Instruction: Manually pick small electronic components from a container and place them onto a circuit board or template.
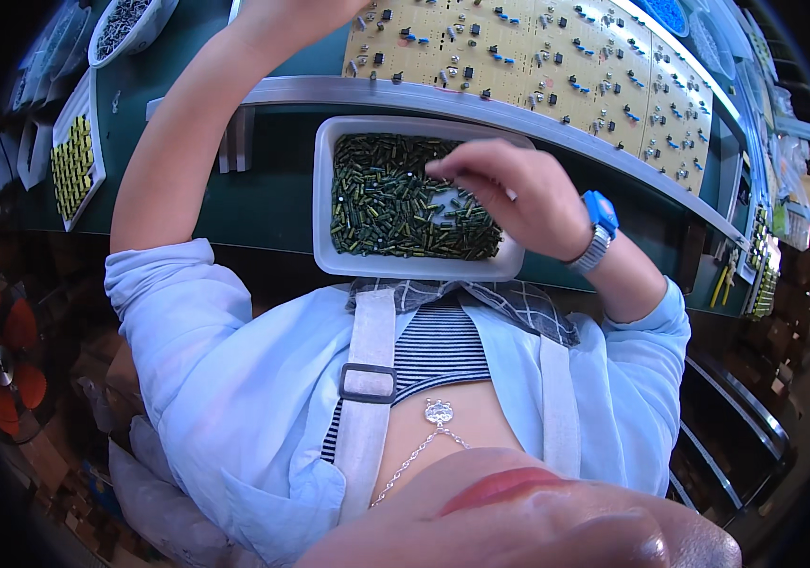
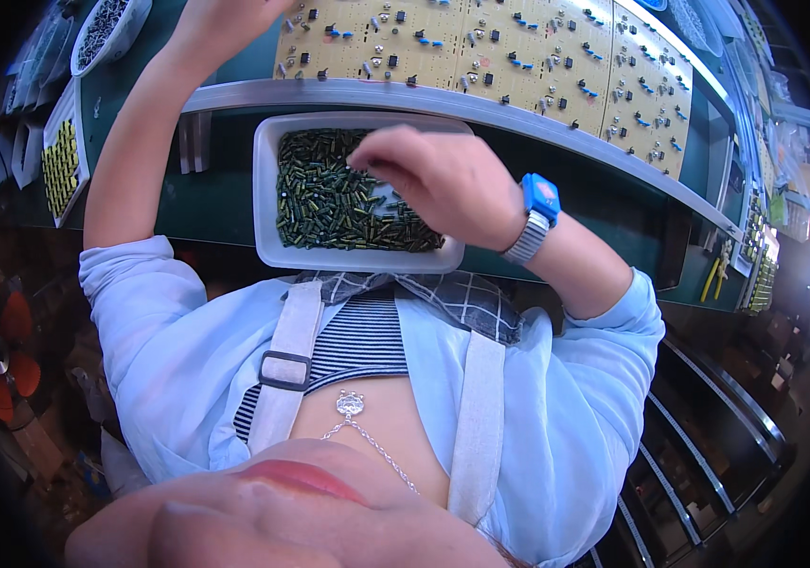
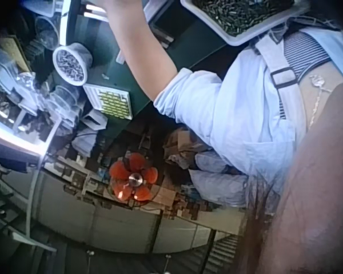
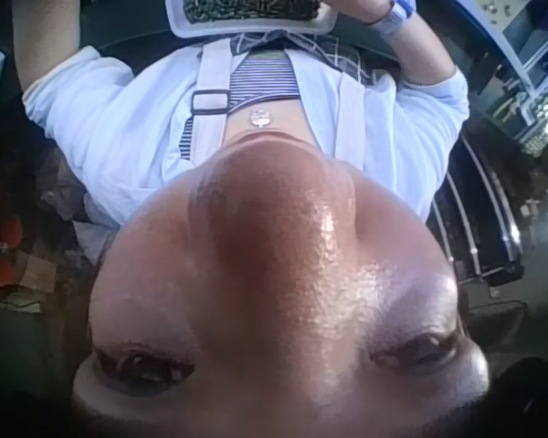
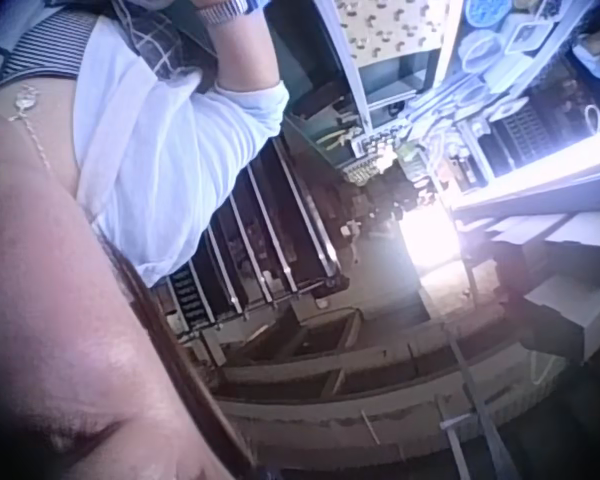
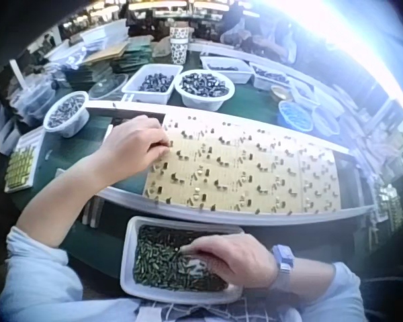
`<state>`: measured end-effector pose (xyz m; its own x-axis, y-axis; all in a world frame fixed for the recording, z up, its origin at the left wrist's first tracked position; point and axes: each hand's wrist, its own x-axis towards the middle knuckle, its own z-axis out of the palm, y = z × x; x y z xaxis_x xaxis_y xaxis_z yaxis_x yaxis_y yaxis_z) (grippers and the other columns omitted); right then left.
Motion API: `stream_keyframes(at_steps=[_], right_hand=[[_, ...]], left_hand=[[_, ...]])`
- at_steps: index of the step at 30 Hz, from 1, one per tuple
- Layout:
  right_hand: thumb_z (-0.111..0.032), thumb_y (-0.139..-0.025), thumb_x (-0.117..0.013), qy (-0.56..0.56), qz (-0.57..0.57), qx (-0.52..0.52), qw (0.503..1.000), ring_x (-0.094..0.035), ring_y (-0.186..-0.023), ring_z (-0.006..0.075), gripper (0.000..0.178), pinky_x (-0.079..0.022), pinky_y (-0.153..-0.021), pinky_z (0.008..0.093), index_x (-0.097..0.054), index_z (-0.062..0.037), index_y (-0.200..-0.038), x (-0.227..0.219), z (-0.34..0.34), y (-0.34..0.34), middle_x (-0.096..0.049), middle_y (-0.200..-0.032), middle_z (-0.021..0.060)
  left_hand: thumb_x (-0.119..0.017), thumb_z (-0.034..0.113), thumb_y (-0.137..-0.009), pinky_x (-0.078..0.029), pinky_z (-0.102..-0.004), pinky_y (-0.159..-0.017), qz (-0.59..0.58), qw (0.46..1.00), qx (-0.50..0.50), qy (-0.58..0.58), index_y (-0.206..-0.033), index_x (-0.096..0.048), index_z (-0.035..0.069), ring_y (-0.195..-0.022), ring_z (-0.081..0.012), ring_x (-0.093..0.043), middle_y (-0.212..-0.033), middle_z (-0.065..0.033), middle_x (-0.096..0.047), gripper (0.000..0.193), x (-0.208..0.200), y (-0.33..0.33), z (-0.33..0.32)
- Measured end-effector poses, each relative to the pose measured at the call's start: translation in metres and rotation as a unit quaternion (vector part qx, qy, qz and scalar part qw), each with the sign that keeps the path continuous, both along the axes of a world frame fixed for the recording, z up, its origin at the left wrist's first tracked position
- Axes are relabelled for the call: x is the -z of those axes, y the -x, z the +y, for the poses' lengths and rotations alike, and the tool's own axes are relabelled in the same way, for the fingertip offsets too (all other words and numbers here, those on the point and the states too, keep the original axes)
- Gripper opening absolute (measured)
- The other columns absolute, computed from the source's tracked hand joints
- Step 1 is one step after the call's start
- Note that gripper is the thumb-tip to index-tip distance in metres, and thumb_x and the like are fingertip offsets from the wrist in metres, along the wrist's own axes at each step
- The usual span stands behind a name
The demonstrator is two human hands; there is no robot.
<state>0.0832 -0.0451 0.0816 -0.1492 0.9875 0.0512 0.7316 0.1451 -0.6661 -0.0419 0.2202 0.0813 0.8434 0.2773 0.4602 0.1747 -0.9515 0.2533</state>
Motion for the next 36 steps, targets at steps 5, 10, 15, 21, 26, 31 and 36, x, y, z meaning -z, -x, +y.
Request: stream_keyframes(at_steps=[5, 10, 15, 21, 26, 31, 36], right_hand=[[0.002, -0.095, -0.059, -0.132, 0.087, 0.091, 0.983, -0.068, -0.096, 0.0141, 0.012, -0.056, -0.079, 0.0279, -0.067, -0.0022, -0.104, -0.020, 0.033, -0.033, -0.072, -0.109, 0.0071], [-0.015, -0.086, -0.071, -0.172, 0.254, 0.224, 0.925, -0.065, -0.073, 0.0277, 0.012, -0.051, -0.066, 0.0354, -0.071, -0.0038, -0.089, -0.004, 0.106, -0.097, -0.068, -0.082, 0.0111], [-0.016, -0.086, -0.070, -0.111, 0.055, 0.241, 0.963, -0.066, -0.072, 0.0273, 0.014, -0.051, -0.066, 0.0343, -0.072, -0.0018, -0.087, -0.007, 0.133, -0.113, -0.069, -0.080, 0.0140], [-0.022, -0.085, -0.070, -0.167, -0.150, 0.216, 0.950, -0.066, -0.074, 0.0316, 0.021, -0.051, -0.068, 0.0386, -0.072, -0.0002, -0.083, -0.007, 0.137, -0.116, -0.068, -0.079, 0.0175], [-0.023, -0.085, -0.068, -0.143, -0.202, 0.207, 0.947, -0.065, -0.077, 0.0349, 0.023, -0.051, -0.071, 0.0422, -0.071, -0.0006, -0.081, -0.011, 0.140, -0.114, -0.067, -0.080, 0.0179], [-0.024, -0.085, -0.067, -0.118, -0.237, 0.184, 0.946, -0.064, -0.080, 0.0359, 0.024, -0.050, -0.073, 0.0430, -0.070, -0.0008, -0.081, -0.028, 0.138, -0.100, -0.066, -0.081, 0.0178], [-0.024, -0.085, -0.067, -0.103, -0.246, 0.177, 0.947, -0.064, -0.082, 0.0362, 0.024, -0.050, -0.074, 0.0430, -0.070, -0.0011, -0.081, -0.033, 0.136, -0.096, -0.066, -0.083, 0.0178]], left_hand=[[-0.072, 0.013, -0.081, -0.051, -0.0366, -0.075, -0.052, 0.998, 0.042, 0.003, -0.084, -0.071, 0.005, -0.086, -0.0263, -0.063, -0.084, -0.0083, -0.065, 0.009, -0.012, 0.005, -0.023], [-0.068, 0.021, -0.087, -0.055, -0.0390, -0.073, 0.136, 0.949, 0.247, 0.140, -0.092, -0.069, 0.006, -0.089, -0.0275, -0.066, -0.094, -0.0106, -0.065, 0.015, -0.008, 0.025, -0.099], [-0.069, 0.017, -0.077, -0.052, -0.0385, -0.075, 0.274, 0.902, 0.327, 0.059, -0.091, -0.065, 0.006, -0.094, -0.0252, -0.061, -0.092, -0.0073, -0.061, 0.018, 0.023, 0.042, -0.140], [-0.064, 0.012, -0.078, -0.054, -0.0373, -0.073, 0.288, 0.893, 0.341, 0.057, -0.088, -0.066, 0.004, -0.092, -0.0255, -0.063, -0.090, -0.0091, -0.063, 0.013, 0.030, 0.047, -0.135], [-0.065, 0.011, -0.077, -0.052, -0.0385, -0.073, 0.275, 0.889, 0.346, 0.123, -0.089, -0.062, 0.005, -0.091, -0.0256, -0.062, -0.089, -0.0082, -0.060, 0.013, 0.028, 0.048, -0.135], [-0.065, 0.006, -0.077, -0.054, -0.0396, -0.073, 0.205, 0.896, 0.348, 0.184, -0.091, -0.063, 0.004, -0.087, -0.0275, -0.064, -0.088, -0.0090, -0.062, 0.015, 0.032, 0.048, -0.136], [-0.063, 0.005, -0.078, -0.055, -0.0393, -0.077, 0.165, 0.901, 0.356, 0.185, -0.087, -0.064, 0.002, -0.092, -0.0284, -0.065, -0.093, -0.0120, -0.064, 0.009, 0.028, 0.049, -0.131]])
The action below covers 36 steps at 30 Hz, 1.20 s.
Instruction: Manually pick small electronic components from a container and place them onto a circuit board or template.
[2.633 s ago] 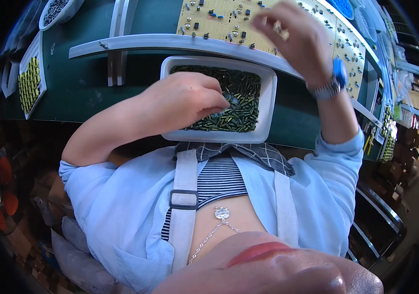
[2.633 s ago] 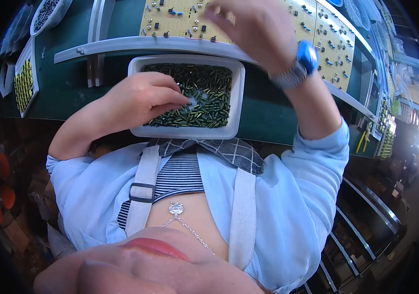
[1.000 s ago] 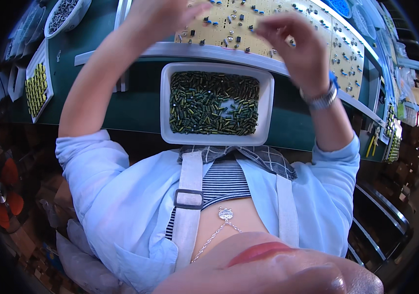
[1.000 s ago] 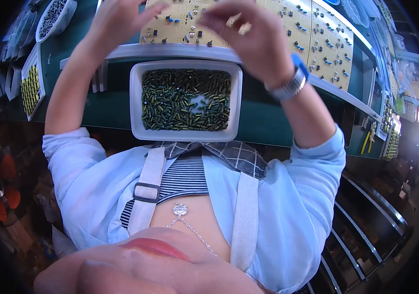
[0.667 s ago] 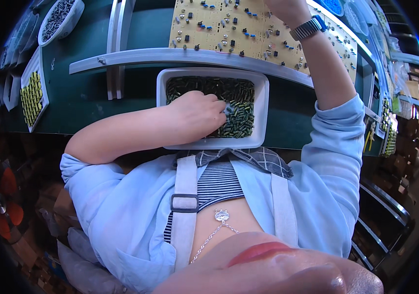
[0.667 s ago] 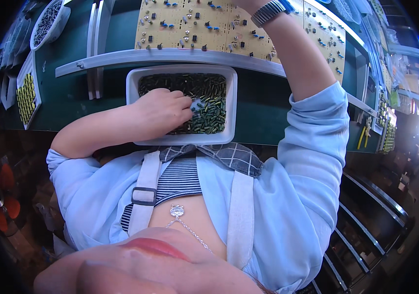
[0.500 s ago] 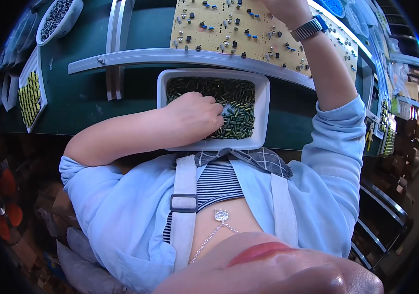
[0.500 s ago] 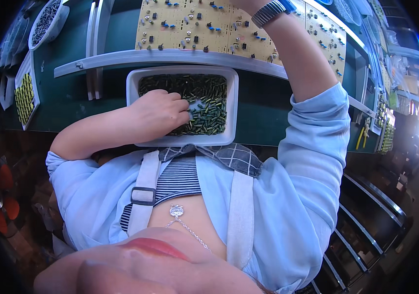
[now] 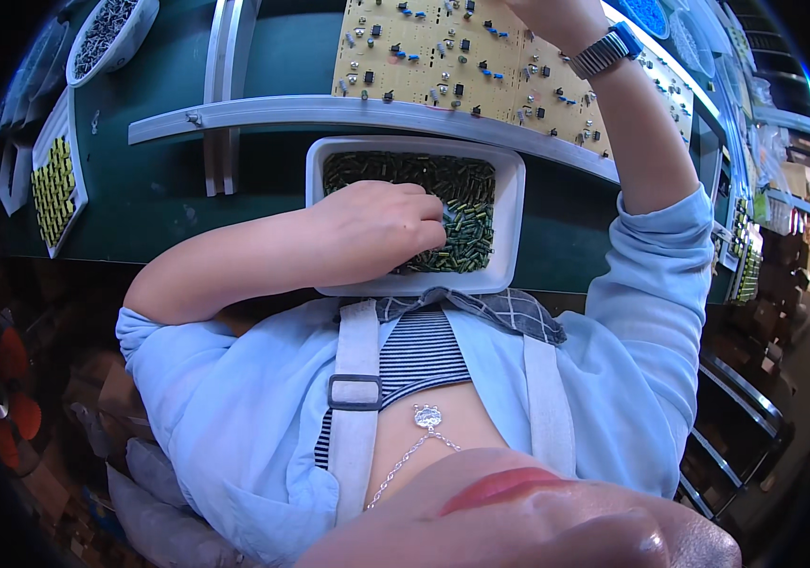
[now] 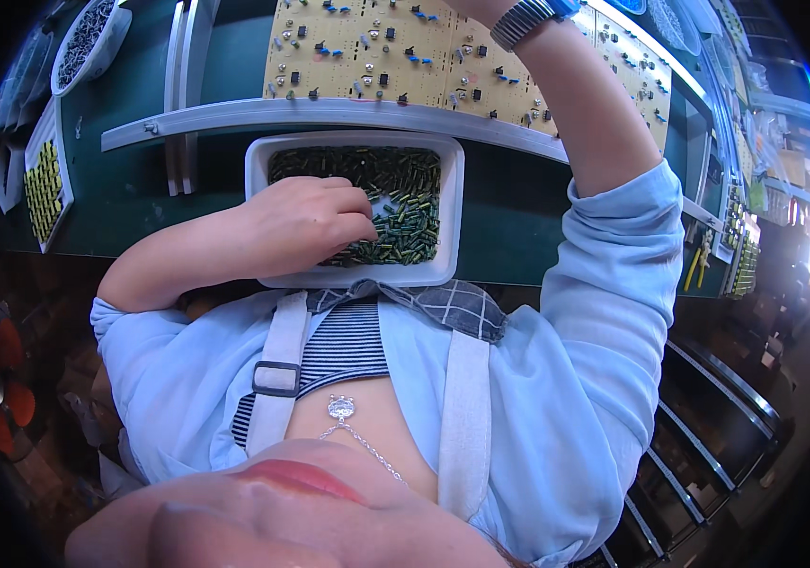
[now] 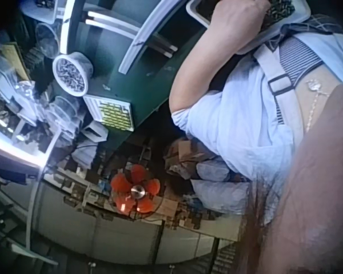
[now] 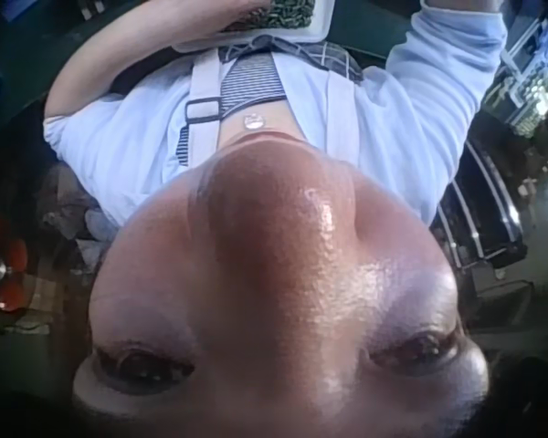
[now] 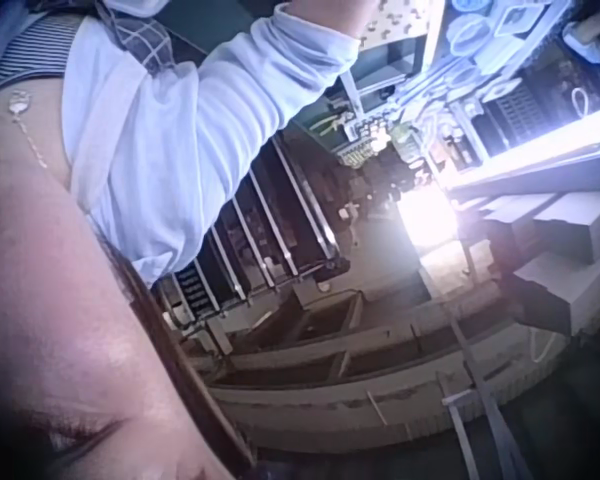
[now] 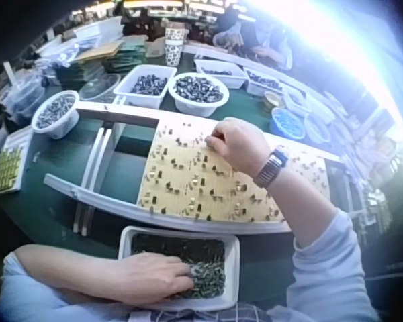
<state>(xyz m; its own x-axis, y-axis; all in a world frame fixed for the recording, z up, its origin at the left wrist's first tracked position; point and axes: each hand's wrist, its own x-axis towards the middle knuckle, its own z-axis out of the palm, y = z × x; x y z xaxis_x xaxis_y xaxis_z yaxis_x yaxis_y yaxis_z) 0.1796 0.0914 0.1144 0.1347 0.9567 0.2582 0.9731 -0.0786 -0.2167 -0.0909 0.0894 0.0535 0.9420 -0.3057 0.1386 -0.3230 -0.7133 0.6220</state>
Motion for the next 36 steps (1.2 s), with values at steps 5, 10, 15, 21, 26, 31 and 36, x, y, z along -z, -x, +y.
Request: stream_keyframes(at_steps=[5, 10, 15, 21, 26, 31, 36], right_hand=[[-0.024, -0.085, -0.067, 0.027, 0.011, 0.029, 0.999, -0.064, -0.083, 0.0358, 0.023, -0.050, -0.075, 0.0424, -0.071, -0.0014, -0.081, -0.005, 0.002, 0.005, -0.066, -0.084, 0.0176], [-0.022, -0.086, -0.066, 0.061, 0.003, 0.037, 0.997, -0.064, -0.084, 0.0348, 0.020, -0.050, -0.075, 0.0421, -0.071, -0.0025, -0.084, 0.007, 0.006, -0.011, -0.066, -0.085, 0.0158], [-0.021, -0.085, -0.065, -0.032, -0.038, -0.055, 0.997, -0.064, -0.083, 0.0339, 0.017, -0.051, -0.073, 0.0424, -0.069, -0.0047, -0.084, 0.012, 0.002, -0.012, -0.065, -0.083, 0.0132], [-0.020, -0.083, -0.066, -0.021, -0.162, -0.079, 0.983, -0.064, -0.082, 0.0300, 0.012, -0.051, -0.072, 0.0412, -0.067, -0.0081, -0.079, 0.003, 0.001, -0.002, -0.063, -0.079, 0.0097], [-0.020, -0.082, -0.066, -0.015, -0.161, -0.081, 0.984, -0.063, -0.082, 0.0300, 0.012, -0.051, -0.071, 0.0411, -0.066, -0.0082, -0.078, 0.000, -0.003, 0.004, -0.062, -0.077, 0.0091], [-0.018, -0.085, -0.067, -0.047, -0.209, -0.111, 0.970, -0.064, -0.074, 0.0244, 0.012, -0.052, -0.066, 0.0361, -0.068, -0.0058, -0.082, -0.014, -0.022, 0.012, -0.064, -0.078, 0.0071], [-0.021, -0.082, -0.071, 0.150, 0.021, -0.290, 0.945, -0.063, -0.080, 0.0300, 0.018, -0.052, -0.068, 0.0398, -0.064, -0.0063, -0.090, 0.016, -0.097, 0.079, -0.060, -0.082, 0.0094]], left_hand=[[-0.064, 0.004, -0.078, -0.055, -0.0391, -0.078, 0.018, 1.000, -0.019, 0.015, -0.088, -0.065, 0.003, -0.094, -0.0279, -0.065, -0.094, -0.0115, -0.064, 0.010, -0.004, 0.001, 0.003], [-0.064, 0.003, -0.078, -0.055, -0.0383, -0.079, -0.002, 0.999, -0.034, 0.017, -0.093, -0.067, 0.004, -0.095, -0.0280, -0.066, -0.094, -0.0110, -0.065, 0.015, -0.005, -0.001, 0.005], [-0.066, 0.003, -0.079, -0.055, -0.0373, -0.078, -0.029, 0.997, -0.055, 0.038, -0.097, -0.070, 0.005, -0.091, -0.0283, -0.066, -0.092, -0.0101, -0.065, 0.018, -0.008, -0.001, 0.008], [-0.069, 0.004, -0.081, -0.055, -0.0370, -0.077, -0.037, 0.993, -0.088, 0.070, -0.097, -0.071, 0.005, -0.089, -0.0276, -0.066, -0.091, -0.0091, -0.066, 0.016, -0.018, -0.003, 0.014], [-0.072, 0.004, -0.081, -0.054, -0.0336, -0.073, -0.080, 0.984, -0.133, 0.090, -0.097, -0.071, 0.004, -0.084, -0.0232, -0.067, -0.090, -0.0080, -0.067, 0.016, -0.031, -0.011, 0.035], [-0.069, 0.009, -0.085, -0.054, -0.0356, -0.072, -0.127, 0.958, -0.212, 0.144, -0.094, -0.072, 0.005, -0.081, -0.0264, -0.067, -0.088, -0.0096, -0.069, 0.010, -0.038, -0.029, 0.074], [-0.071, 0.012, -0.085, -0.051, -0.0318, -0.071, -0.018, 0.878, -0.455, 0.148, -0.091, -0.072, 0.001, -0.078, -0.0178, -0.066, -0.085, -0.0093, -0.070, 0.013, -0.045, -0.051, 0.131]])
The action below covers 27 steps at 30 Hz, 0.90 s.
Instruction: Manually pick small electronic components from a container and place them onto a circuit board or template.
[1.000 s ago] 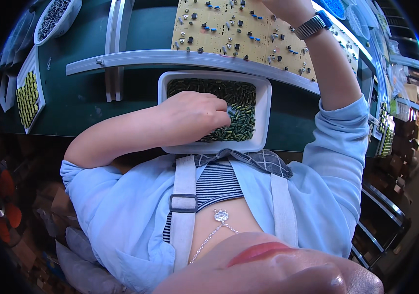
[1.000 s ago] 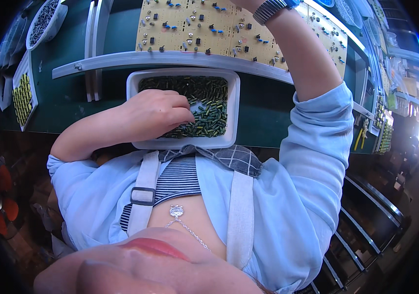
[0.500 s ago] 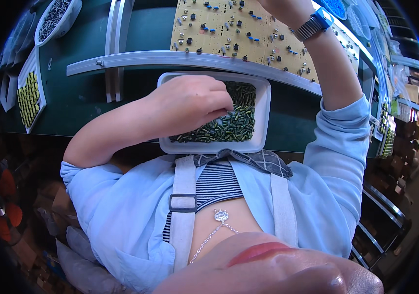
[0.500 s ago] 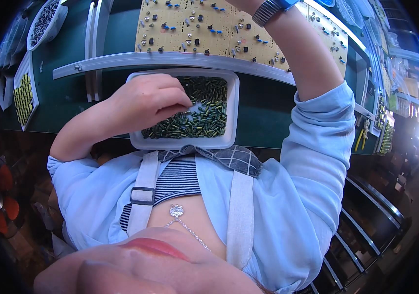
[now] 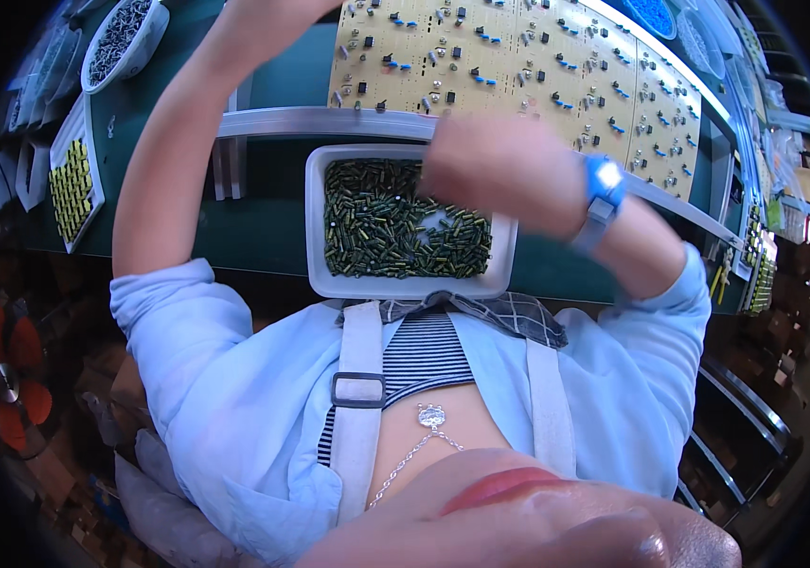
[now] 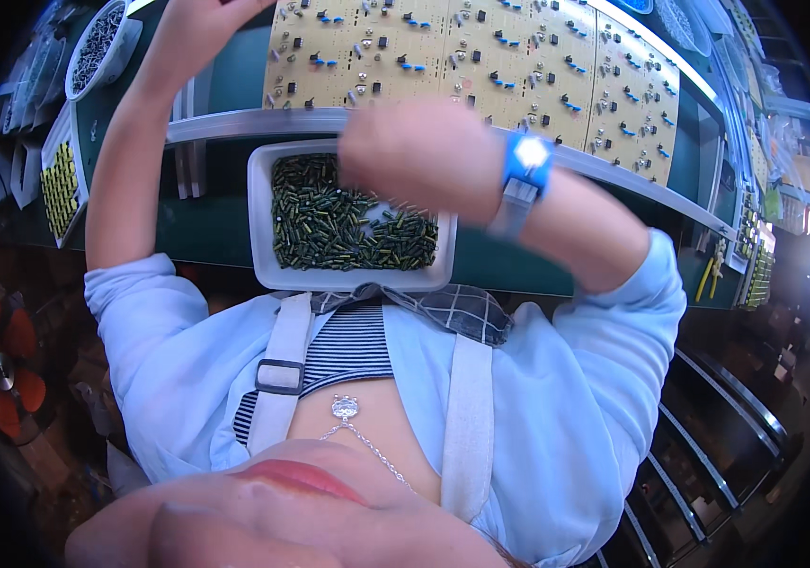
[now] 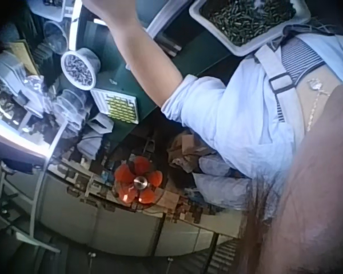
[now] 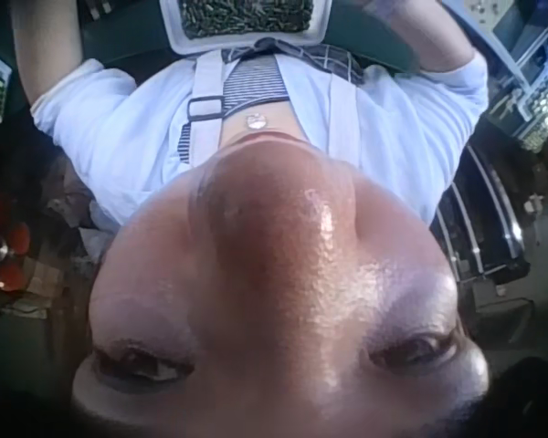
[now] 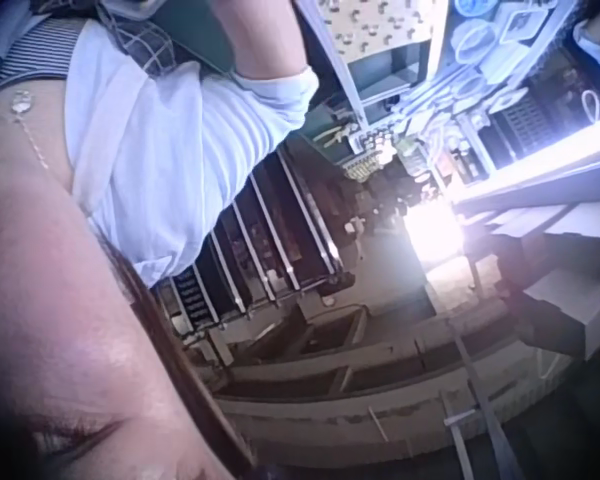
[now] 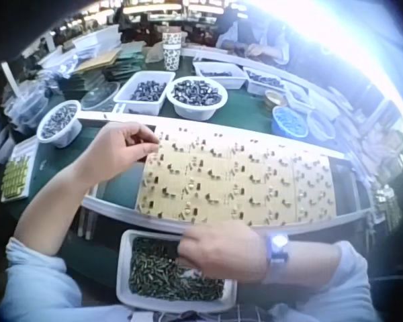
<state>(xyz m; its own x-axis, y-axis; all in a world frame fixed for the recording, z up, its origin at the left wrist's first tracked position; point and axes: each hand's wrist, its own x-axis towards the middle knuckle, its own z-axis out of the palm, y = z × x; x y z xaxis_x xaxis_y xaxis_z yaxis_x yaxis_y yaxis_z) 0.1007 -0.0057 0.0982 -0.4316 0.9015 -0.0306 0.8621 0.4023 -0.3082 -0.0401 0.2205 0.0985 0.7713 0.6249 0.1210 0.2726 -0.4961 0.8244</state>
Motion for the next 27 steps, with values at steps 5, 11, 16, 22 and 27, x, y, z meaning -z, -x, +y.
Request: stream_keyframes(at_steps=[5, 11, 16, 22, 27], right_hand=[[-0.021, -0.082, -0.069, 0.118, 0.050, 0.021, 0.992, -0.063, -0.083, 0.0278, 0.018, -0.053, -0.070, 0.0395, -0.062, -0.0061, -0.090, 0.033, -0.051, 0.027, -0.057, -0.085, 0.0089], [-0.019, -0.083, -0.068, 0.150, 0.008, 0.059, 0.987, -0.063, -0.084, 0.0271, 0.016, -0.053, -0.071, 0.0395, -0.062, -0.0063, -0.091, 0.040, -0.075, 0.004, -0.058, -0.086, 0.0084], [-0.017, -0.084, -0.067, 0.160, 0.024, 0.058, 0.985, -0.064, -0.082, 0.0273, 0.013, -0.053, -0.068, 0.0396, -0.063, -0.0076, -0.092, 0.034, -0.083, 0.008, -0.059, -0.086, 0.0075], [-0.015, -0.084, -0.066, 0.118, 0.092, 0.111, 0.982, -0.064, -0.079, 0.0275, 0.010, -0.053, -0.066, 0.0397, -0.064, -0.0089, -0.092, 0.033, -0.083, 0.015, -0.061, -0.084, 0.0072], [-0.015, -0.085, -0.065, 0.100, 0.112, 0.117, 0.982, -0.064, -0.078, 0.0277, 0.009, -0.053, -0.066, 0.0395, -0.065, -0.0093, -0.092, 0.035, -0.084, 0.017, -0.061, -0.083, 0.0074]], left_hand=[[-0.070, 0.011, -0.087, -0.051, -0.0296, -0.070, -0.039, 0.996, 0.044, -0.066, -0.096, -0.072, -0.002, -0.076, -0.0135, -0.066, -0.085, -0.0106, -0.073, 0.016, 0.001, -0.016, 0.023], [-0.070, 0.012, -0.084, -0.051, -0.0329, -0.071, 0.060, 0.989, 0.048, -0.129, -0.092, -0.072, -0.003, -0.077, -0.0208, -0.068, -0.082, -0.0149, -0.072, 0.017, -0.006, -0.019, 0.026], [-0.070, 0.015, -0.083, -0.051, -0.0357, -0.071, 0.095, 0.980, 0.046, -0.167, -0.089, -0.073, -0.002, -0.077, -0.0253, -0.068, -0.082, -0.0171, -0.071, 0.018, -0.011, -0.003, 0.031], [-0.070, 0.017, -0.084, -0.051, -0.0372, -0.070, 0.103, 0.976, 0.046, -0.186, -0.088, -0.073, -0.002, -0.076, -0.0281, -0.068, -0.081, -0.0176, -0.070, 0.019, -0.011, 0.000, 0.029], [-0.070, 0.019, -0.083, -0.051, -0.0393, -0.071, 0.142, 0.954, 0.032, -0.260, -0.085, -0.072, -0.001, -0.080, -0.0324, -0.066, -0.082, -0.0175, -0.069, 0.020, -0.015, 0.001, 0.022]])
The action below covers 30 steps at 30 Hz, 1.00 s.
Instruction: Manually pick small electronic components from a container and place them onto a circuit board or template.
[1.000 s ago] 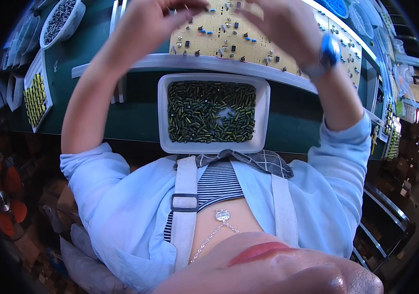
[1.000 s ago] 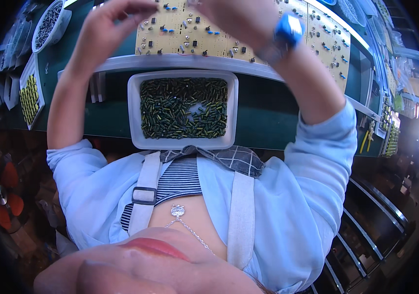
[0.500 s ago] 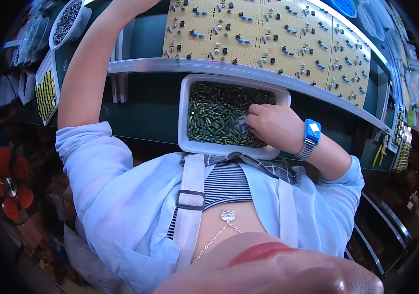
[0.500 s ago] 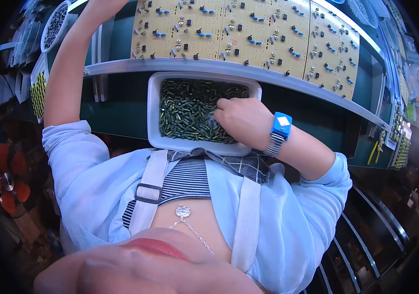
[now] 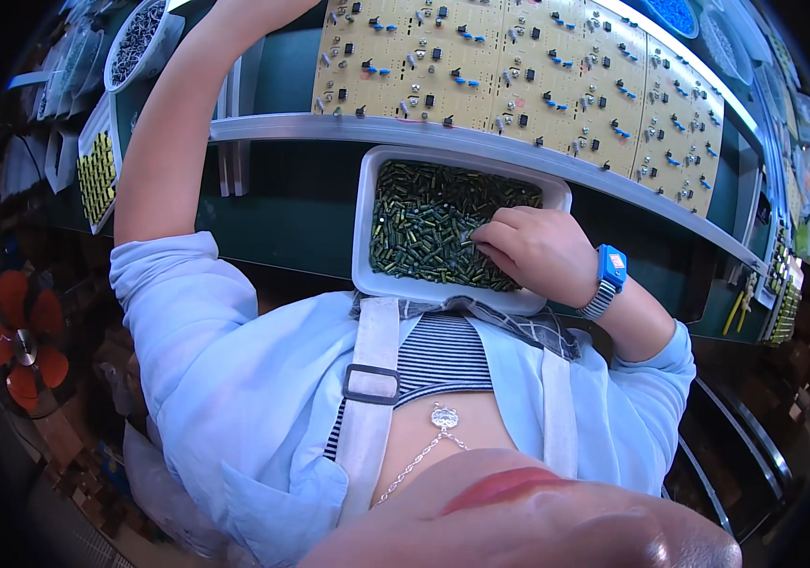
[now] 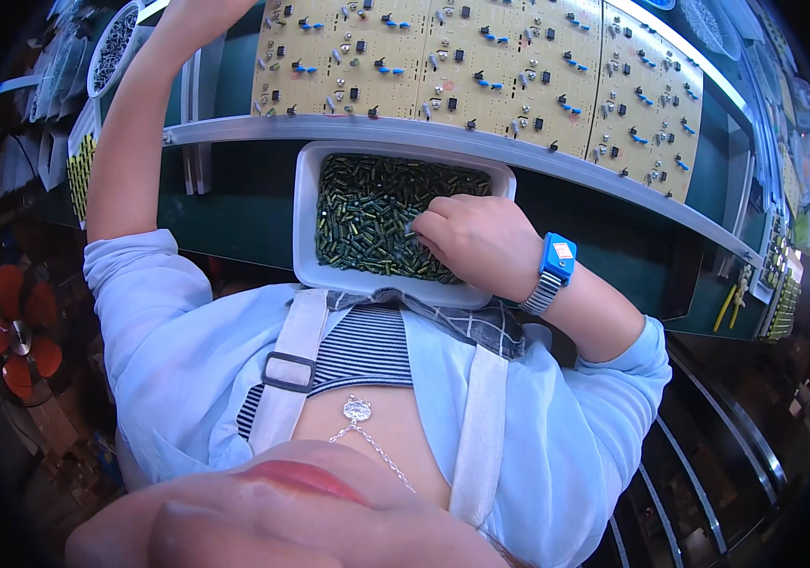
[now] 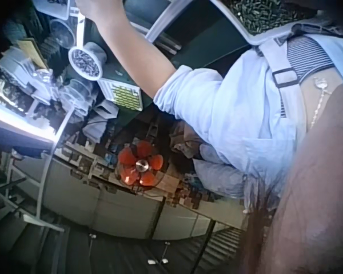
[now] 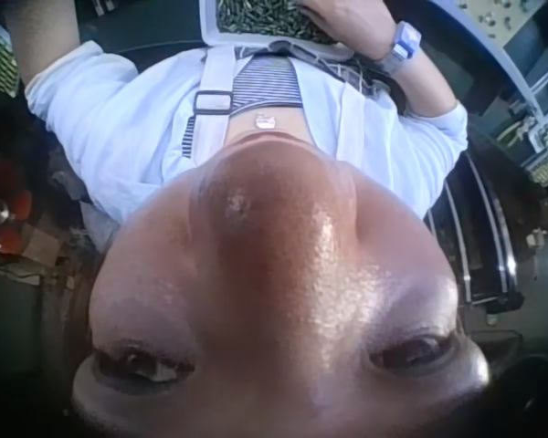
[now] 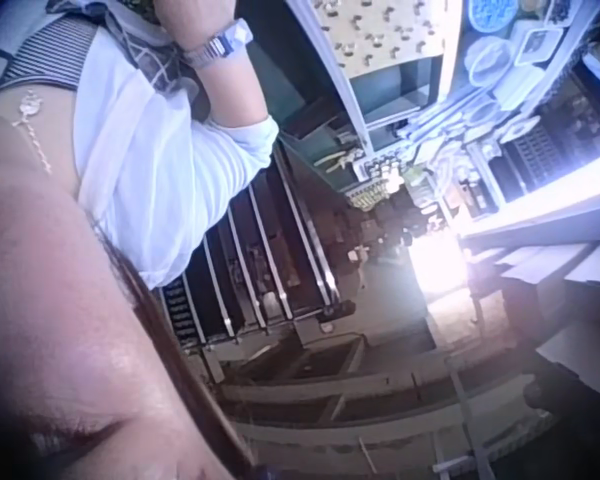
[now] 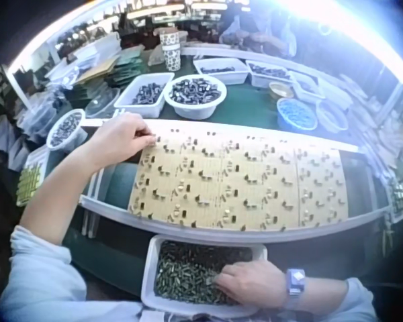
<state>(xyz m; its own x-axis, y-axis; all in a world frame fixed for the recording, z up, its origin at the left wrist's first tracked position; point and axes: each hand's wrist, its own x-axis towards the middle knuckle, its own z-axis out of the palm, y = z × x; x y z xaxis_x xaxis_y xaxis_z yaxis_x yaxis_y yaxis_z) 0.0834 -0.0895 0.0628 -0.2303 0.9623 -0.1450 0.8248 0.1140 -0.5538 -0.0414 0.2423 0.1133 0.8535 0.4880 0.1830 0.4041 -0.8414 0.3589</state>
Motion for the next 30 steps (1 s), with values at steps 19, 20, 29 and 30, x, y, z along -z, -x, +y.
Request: stream_keyframes(at_steps=[19, 20, 29, 30], right_hand=[[-0.011, -0.097, -0.062, -0.233, 0.173, 0.242, 0.926, -0.068, -0.087, 0.0102, 0.020, -0.050, -0.072, 0.0213, -0.069, -0.0030, -0.115, -0.023, 0.069, -0.131, -0.073, -0.098, 0.0045], [-0.012, -0.097, -0.062, -0.224, 0.177, 0.251, 0.925, -0.068, -0.087, 0.0097, 0.021, -0.050, -0.072, 0.0208, -0.069, -0.0029, -0.115, -0.024, 0.074, -0.130, -0.073, -0.099, 0.0045], [-0.017, -0.096, -0.065, -0.212, 0.173, 0.264, 0.925, -0.067, -0.086, 0.0110, 0.022, -0.049, -0.073, 0.0211, -0.069, -0.0036, -0.113, -0.027, 0.081, -0.136, -0.072, -0.099, 0.0036], [-0.018, -0.095, -0.066, -0.208, 0.153, 0.280, 0.924, -0.067, -0.083, 0.0120, 0.022, -0.049, -0.072, 0.0215, -0.070, -0.0042, -0.112, -0.029, 0.078, -0.140, -0.072, -0.096, 0.0034]], left_hand=[[-0.072, 0.023, -0.081, -0.055, -0.0392, -0.072, 0.027, 0.911, 0.398, 0.102, -0.084, -0.067, 0.006, -0.088, -0.0278, -0.065, -0.087, -0.0083, -0.065, 0.019, 0.048, 0.023, -0.164], [-0.070, 0.021, -0.080, -0.055, -0.0387, -0.072, 0.029, 0.902, 0.419, 0.099, -0.083, -0.067, 0.005, -0.087, -0.0276, -0.065, -0.088, -0.0079, -0.065, 0.017, 0.061, 0.026, -0.172], [-0.060, 0.012, -0.079, -0.051, -0.0345, -0.074, 0.091, 0.891, 0.442, 0.058, -0.084, -0.063, 0.006, -0.090, -0.0229, -0.060, -0.088, -0.0065, -0.059, 0.009, 0.075, 0.031, -0.179], [-0.060, 0.013, -0.079, -0.051, -0.0338, -0.074, 0.072, 0.897, 0.432, 0.048, -0.082, -0.064, 0.006, -0.090, -0.0224, -0.060, -0.087, -0.0060, -0.060, 0.008, 0.076, 0.033, -0.179]])
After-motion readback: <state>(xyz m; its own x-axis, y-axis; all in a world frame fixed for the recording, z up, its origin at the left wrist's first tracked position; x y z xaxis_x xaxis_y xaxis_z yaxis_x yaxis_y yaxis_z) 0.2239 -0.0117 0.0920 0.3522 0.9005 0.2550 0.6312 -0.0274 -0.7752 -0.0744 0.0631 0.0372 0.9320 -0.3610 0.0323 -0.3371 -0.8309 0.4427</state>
